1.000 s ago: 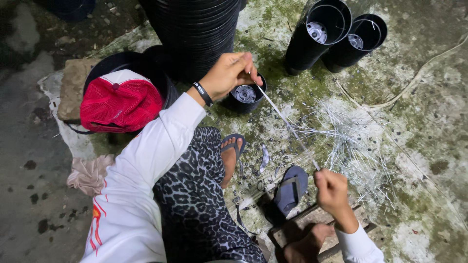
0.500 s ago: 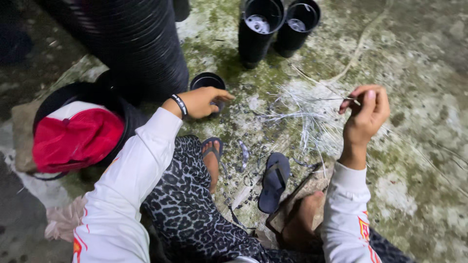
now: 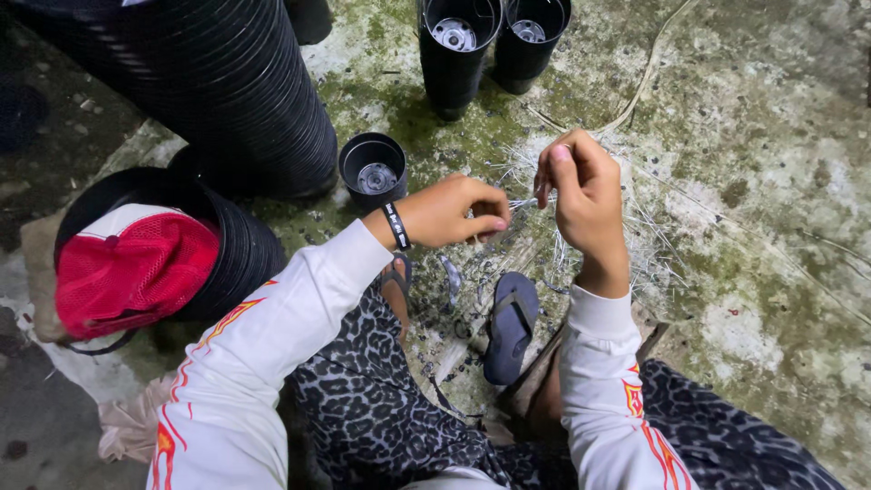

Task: The person sits on the floor and assembles black plastic containers by inserting thin white wires through holes in the base. They pick up wires, thread them through the containers, and place the finished units aside.

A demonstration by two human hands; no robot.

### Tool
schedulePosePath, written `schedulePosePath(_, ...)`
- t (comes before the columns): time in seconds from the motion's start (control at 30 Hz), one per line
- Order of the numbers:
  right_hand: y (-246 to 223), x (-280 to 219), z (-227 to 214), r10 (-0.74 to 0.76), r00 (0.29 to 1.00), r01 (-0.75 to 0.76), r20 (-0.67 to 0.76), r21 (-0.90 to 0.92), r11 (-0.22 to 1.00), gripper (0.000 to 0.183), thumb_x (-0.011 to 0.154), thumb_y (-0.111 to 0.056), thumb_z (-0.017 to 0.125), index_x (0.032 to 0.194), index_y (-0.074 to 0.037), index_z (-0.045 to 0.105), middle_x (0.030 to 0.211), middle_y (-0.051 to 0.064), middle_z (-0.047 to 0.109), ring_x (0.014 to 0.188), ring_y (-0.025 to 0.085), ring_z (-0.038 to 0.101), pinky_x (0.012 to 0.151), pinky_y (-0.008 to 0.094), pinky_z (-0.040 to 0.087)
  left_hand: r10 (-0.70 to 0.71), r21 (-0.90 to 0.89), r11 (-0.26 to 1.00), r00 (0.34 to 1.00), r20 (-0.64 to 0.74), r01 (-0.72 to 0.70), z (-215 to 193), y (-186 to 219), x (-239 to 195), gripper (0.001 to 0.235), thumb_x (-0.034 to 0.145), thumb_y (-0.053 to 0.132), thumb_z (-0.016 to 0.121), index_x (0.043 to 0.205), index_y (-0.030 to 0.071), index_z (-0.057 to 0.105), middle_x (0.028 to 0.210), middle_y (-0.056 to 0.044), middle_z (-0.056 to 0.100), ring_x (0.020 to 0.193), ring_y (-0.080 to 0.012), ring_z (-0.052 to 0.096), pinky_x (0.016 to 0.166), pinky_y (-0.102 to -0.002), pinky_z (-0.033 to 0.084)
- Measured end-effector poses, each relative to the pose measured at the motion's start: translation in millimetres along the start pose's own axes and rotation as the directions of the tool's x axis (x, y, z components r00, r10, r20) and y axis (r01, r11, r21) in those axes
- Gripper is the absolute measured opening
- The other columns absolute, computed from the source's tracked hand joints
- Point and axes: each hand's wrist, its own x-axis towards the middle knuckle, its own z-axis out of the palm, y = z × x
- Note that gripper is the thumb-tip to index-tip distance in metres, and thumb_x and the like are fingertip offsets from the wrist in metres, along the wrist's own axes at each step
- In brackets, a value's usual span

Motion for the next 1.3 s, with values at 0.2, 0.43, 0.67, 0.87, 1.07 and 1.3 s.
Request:
schedulePosePath(0.2, 8, 4, 12, 0.019, 0.999, -0.013, -0.051, 0.106, 0.994, 0.014, 0.112, -0.01, 0.054, 0.101, -0.001, 0.053, 0.086, 0.005, 0.063, 0.068, 0.01, 0.06, 0.06, 0.025, 0.052, -0.075, -0.297, 0.954, 0.995, -0.066, 0.052, -2, 0, -1, 0.017, 0.102, 0.017, 0.064, 0.101, 0.001, 0.066, 0.082, -0.003, 0.072, 0.074, -0.0077, 0.068, 0.066, -0.027, 0.058)
schedulePosePath(0.43, 16, 7, 25, 0.01, 0.995, -0.003, -0.096, 0.075, 0.997, 0.014, 0.112, -0.009, 0.059, 0.103, 0.0, 0.055, 0.089, 0.006, 0.064, 0.074, 0.01, 0.061, 0.063, 0.025, 0.053, -0.144, -0.418, 0.902, 0.988, -0.062, 0.105, 0, -3, -8, 0.014, 0.099, 0.015, 0.067, 0.102, 0.002, 0.066, 0.084, -0.002, 0.072, 0.073, -0.0073, 0.068, 0.064, -0.026, 0.059)
schedulePosePath(0.67, 14, 5, 33, 0.002, 0.998, 0.007, -0.055, 0.17, 0.985, 0.008, 0.109, -0.007, 0.059, 0.109, 0.001, 0.059, 0.109, 0.007, 0.066, 0.087, 0.009, 0.062, 0.079, 0.024, 0.053, -0.172, -0.398, 0.914, 0.965, -0.199, 0.081, -2, -2, -13, 0.012, 0.101, 0.014, 0.067, 0.101, 0.002, 0.066, 0.086, -0.001, 0.07, 0.077, -0.0048, 0.067, 0.065, -0.023, 0.062)
schedulePosePath(0.87, 6, -4, 36, 0.026, 0.998, -0.033, 0.05, 0.152, 0.988, 0.006, 0.104, 0.001, 0.062, 0.109, 0.004, 0.06, 0.106, 0.005, 0.06, 0.093, 0.009, 0.058, 0.081, 0.024, 0.049, -0.112, -0.273, 0.962, 0.927, -0.359, 0.011, -9, 4, -16, 0.014, 0.1, 0.014, 0.069, 0.105, 0.002, 0.068, 0.088, 0.0, 0.071, 0.077, -0.0032, 0.063, 0.062, -0.022, 0.052)
schedulePosePath(1.07, 4, -8, 41, 0.02, 0.999, -0.024, 0.032, 0.121, 0.992, 0.004, 0.104, 0.002, 0.063, 0.106, 0.003, 0.06, 0.103, 0.003, 0.059, 0.091, 0.008, 0.057, 0.08, 0.023, 0.047, -0.036, -0.189, 0.981, 0.92, -0.391, -0.042, -10, 5, -17, 0.013, 0.1, 0.013, 0.07, 0.103, 0.001, 0.068, 0.089, -0.002, 0.074, 0.082, -0.0053, 0.068, 0.068, -0.024, 0.055)
schedulePosePath(1.3, 2, -9, 42, 0.081, 0.996, -0.079, 0.03, -0.046, 0.996, 0.005, 0.105, -0.003, 0.06, 0.102, 0.0, 0.057, 0.089, -0.001, 0.054, 0.08, 0.004, 0.05, 0.07, 0.02, 0.041, -0.079, -0.204, 0.979, 0.929, -0.362, 0.004, -11, 5, -16, 0.013, 0.099, 0.013, 0.069, 0.104, 0.001, 0.067, 0.087, -0.003, 0.074, 0.076, -0.0048, 0.066, 0.061, -0.023, 0.054)
